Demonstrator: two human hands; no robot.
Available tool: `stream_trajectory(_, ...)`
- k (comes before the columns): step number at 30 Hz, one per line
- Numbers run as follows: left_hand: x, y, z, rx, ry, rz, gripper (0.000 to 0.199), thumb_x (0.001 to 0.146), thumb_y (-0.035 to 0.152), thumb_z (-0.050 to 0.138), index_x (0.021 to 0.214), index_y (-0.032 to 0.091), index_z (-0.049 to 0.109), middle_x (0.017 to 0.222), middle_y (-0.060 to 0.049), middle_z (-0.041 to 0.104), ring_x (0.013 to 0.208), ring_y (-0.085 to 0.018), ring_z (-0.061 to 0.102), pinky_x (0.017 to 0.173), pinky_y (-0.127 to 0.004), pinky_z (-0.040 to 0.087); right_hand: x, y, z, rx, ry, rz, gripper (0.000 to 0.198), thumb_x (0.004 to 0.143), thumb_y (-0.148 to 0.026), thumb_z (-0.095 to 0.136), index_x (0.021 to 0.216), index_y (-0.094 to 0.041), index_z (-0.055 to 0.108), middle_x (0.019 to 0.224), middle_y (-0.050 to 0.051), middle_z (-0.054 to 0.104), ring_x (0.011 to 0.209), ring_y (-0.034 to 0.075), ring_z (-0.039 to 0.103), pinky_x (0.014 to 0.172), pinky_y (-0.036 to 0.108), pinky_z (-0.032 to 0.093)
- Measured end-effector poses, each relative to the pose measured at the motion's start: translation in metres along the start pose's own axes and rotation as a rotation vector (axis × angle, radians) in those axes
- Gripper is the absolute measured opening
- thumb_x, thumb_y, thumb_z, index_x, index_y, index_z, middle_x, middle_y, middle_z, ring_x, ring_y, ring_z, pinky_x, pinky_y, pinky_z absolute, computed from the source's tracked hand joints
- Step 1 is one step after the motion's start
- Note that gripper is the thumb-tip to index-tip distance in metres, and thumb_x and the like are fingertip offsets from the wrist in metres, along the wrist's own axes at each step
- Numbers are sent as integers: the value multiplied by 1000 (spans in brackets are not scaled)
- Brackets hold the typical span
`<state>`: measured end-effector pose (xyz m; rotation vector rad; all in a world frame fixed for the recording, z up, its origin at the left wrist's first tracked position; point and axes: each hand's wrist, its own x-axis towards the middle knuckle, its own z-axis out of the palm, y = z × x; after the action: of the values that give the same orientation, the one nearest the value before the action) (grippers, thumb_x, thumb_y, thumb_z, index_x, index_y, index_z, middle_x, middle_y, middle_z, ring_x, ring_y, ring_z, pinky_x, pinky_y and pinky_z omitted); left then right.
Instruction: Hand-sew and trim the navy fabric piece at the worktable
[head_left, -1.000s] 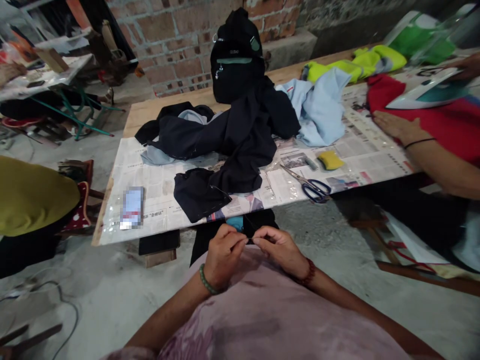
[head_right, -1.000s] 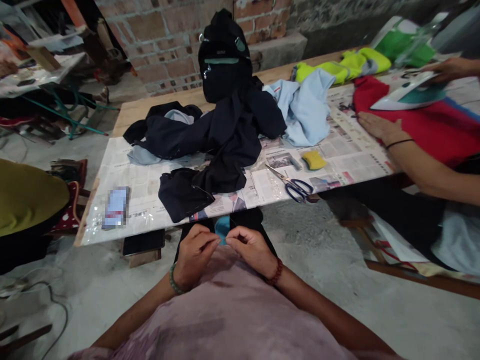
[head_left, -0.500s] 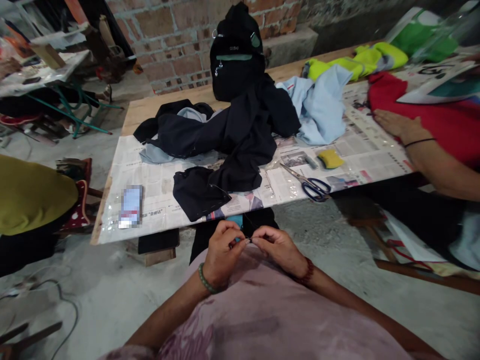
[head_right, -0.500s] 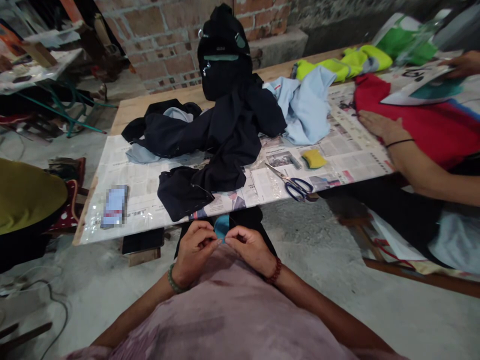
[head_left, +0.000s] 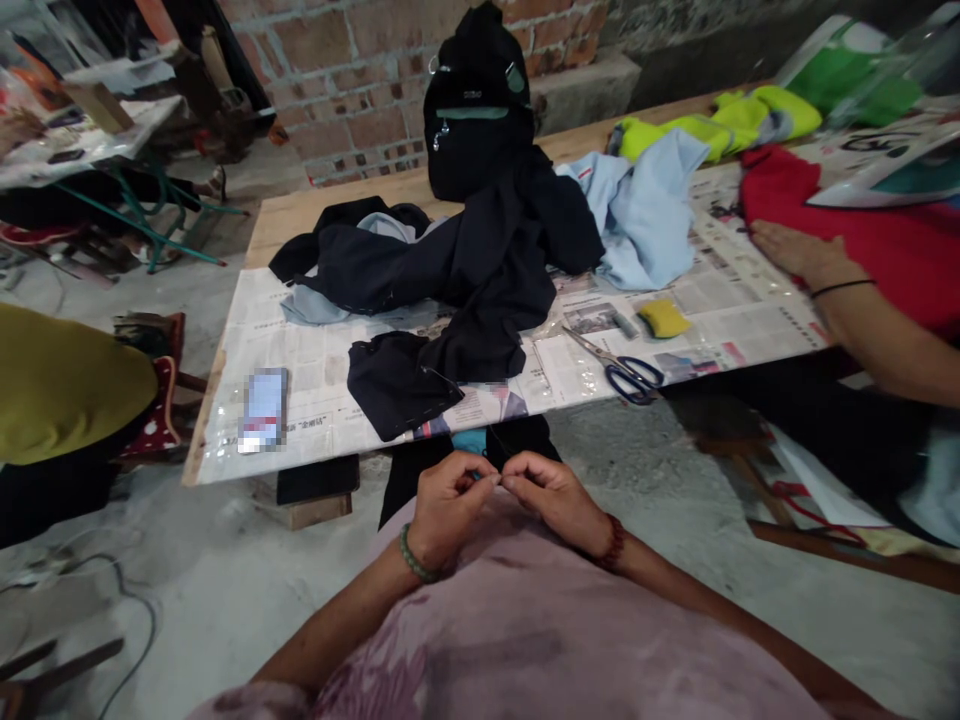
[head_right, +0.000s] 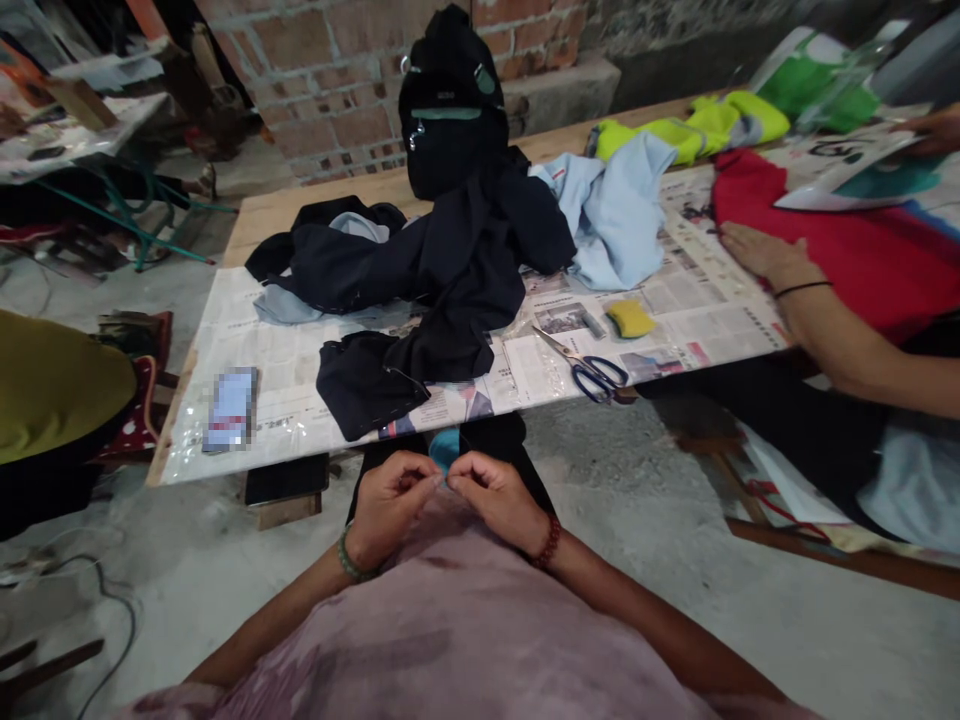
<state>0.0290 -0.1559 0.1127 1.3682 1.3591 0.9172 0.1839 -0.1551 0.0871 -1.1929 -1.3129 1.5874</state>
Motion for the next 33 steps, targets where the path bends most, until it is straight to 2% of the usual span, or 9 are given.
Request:
stream_trajectory(5,1,2,0,26,61,-10,3,68,17,60,68,15,61,62,2,59,44,-4,42,41,-16,33,2,4,-1,-24,-1,-28,17,77,-31,53,69,-17,53,63,-3,44,55,7,36,52,20,31)
stream_trajectory(15,5,-6,-1,-68,111,-142,9,69,25,60,69,16,59,54,5,50,43,-4,35,40,-17,26,1,6,-8,-39,69,14,18,76,-34,54,70,-17,54,61,-3,42,55,7,35,50,20,30)
stream_trajectory(24,7,-11,0,-199,113,-176,10,68,24,60,73,16,54,55,6,46,43,-3,32,41,-16,24,0,18,-21,139,178,54,23,74,-39,60,70,-16,53,54,-5,38,47,6,30,43,20,24)
stream_trajectory(30,6,-7,2,-201,104,-204,9,68,21,59,73,16,54,50,8,40,41,-2,31,40,-15,23,1,13,-17,299,204,98,25,70,-38,63,70,-16,52,46,-8,34,43,5,26,42,20,21)
stream_trajectory(33,7,-7,1,-267,103,-247,11,69,23,59,73,16,53,48,9,40,38,-2,31,37,-15,22,2,11,-18,331,185,106,26,69,-39,65,70,-16,52,45,-8,34,42,5,26,42,20,22)
